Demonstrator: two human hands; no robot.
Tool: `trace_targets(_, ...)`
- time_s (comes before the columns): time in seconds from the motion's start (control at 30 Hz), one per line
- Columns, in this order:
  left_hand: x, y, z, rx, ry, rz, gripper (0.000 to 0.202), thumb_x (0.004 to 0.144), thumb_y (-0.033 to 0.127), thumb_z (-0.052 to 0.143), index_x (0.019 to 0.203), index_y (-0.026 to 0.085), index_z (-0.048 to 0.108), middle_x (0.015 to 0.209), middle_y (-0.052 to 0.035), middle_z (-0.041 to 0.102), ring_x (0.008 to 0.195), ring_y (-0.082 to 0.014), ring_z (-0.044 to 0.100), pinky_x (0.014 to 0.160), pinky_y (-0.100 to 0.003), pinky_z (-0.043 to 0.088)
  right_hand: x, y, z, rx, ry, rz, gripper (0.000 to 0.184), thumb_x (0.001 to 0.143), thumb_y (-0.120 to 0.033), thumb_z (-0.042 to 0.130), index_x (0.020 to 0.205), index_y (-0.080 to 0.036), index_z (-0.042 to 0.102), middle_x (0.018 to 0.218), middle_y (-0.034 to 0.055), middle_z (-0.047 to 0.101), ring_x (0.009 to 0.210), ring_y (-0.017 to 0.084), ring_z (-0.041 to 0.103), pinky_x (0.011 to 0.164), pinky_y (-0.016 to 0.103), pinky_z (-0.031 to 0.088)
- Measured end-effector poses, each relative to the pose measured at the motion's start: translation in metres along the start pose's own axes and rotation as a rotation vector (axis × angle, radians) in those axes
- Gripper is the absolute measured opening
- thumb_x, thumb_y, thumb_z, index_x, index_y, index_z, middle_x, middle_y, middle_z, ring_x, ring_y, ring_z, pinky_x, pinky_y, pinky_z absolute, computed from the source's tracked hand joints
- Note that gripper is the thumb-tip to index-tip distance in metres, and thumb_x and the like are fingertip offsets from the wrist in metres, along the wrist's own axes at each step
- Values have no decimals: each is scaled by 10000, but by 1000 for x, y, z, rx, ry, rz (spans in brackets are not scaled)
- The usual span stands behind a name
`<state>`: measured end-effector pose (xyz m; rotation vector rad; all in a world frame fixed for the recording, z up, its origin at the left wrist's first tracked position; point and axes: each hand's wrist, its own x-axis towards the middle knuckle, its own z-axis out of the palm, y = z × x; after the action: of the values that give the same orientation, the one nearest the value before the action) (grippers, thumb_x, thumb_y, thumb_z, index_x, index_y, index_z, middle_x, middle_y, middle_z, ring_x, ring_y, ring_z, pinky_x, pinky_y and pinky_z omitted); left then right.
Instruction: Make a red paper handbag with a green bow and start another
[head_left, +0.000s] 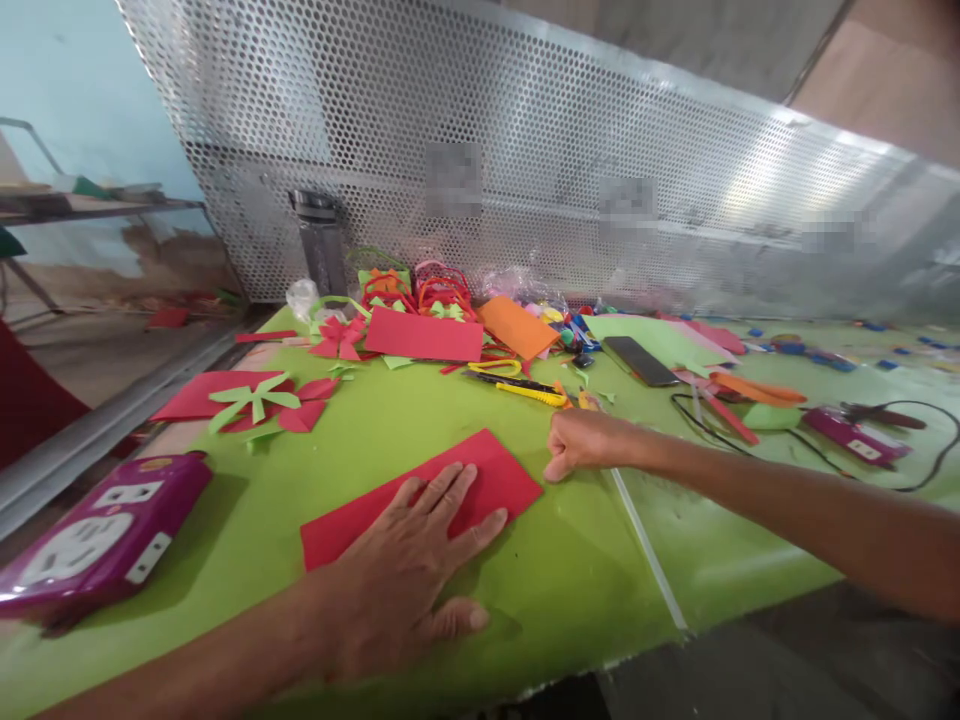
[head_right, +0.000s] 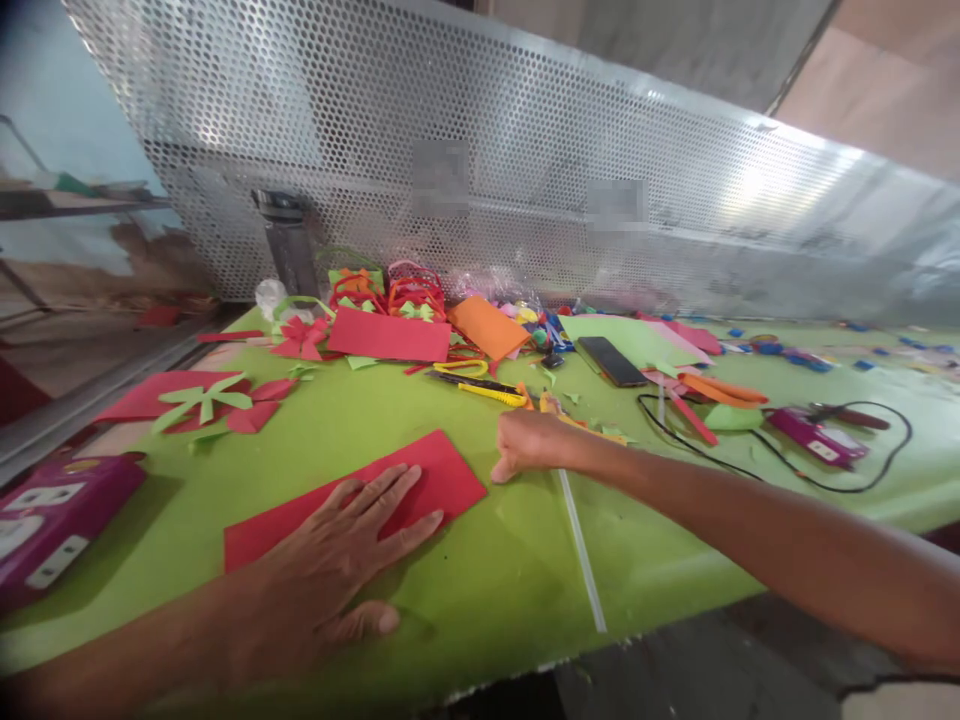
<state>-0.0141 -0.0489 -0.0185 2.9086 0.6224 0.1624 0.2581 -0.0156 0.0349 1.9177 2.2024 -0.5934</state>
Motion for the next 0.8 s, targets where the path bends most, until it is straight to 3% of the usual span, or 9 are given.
trace_targets(0.1, 8, 0, -8, -64, -82, 21, 677, 895, 601, 383, 1471, 301, 190, 1540, -167, 109, 1399, -385, 98, 1052, -635, 201, -5, -7, -3, 9, 94, -56, 283, 667, -259, 684, 459, -167, 516, 439, -63, 417, 496, 98, 410, 579, 246, 292)
trace_targets(0.23, 25, 6, -23, -107, -219, 28, 621, 910, 585, 359, 1457, 317, 238, 1545, -166, 100, 1394, -379, 84, 1041, -658, 189, -6, -34, -3, 121, 175, -223, 202, 782, -334, 566, 702, -170, 651, 572, -35, 562, 548, 108, 476, 522, 221, 303)
trace_targets(0.37, 32, 13, -22, -64, -160, 36, 477, 957, 407, 353, 1426, 324, 330, 1536, -111, 218, 1395, -338, 142, 1075, -574, 240, 9, -66, 1, 366, 160, -441, 130, 737, -244, 573, 695, -151, 654, 576, -26, 583, 546, 108, 487, 507, 215, 328)
trace_targets(0.57, 25, 29, -8, 12, -43, 9, 553, 855, 204, 528, 1391, 245, 396, 1487, -168, 318, 1326, -342, 358, 1044, -487, 356, 39, -100, 10, 450, 53, -497, 108, 734, -219, 576, 730, -142, 651, 596, -22, 599, 558, 102, 525, 528, 198, 386)
trace_targets(0.67, 14, 36, -4, 21, 29, -78, 449, 908, 291, 483, 1343, 179, 456, 1419, -187, 420, 1302, -338, 397, 1052, -477, 354, 50, -108, 22, 466, -41, -487, 119, 739, -219, 558, 746, -142, 648, 583, -26, 600, 511, 95, 523, 492, 192, 389)
trace_targets(0.8, -12, 37, -6, -67, 22, -232, 564, 912, 499, 437, 1389, 199, 401, 1471, -164, 352, 1364, -361, 272, 1077, -574, 272, 55, -111, 34, 447, -45, -465, 110, 714, -240, 596, 714, -140, 642, 602, -15, 610, 538, 103, 516, 493, 201, 363)
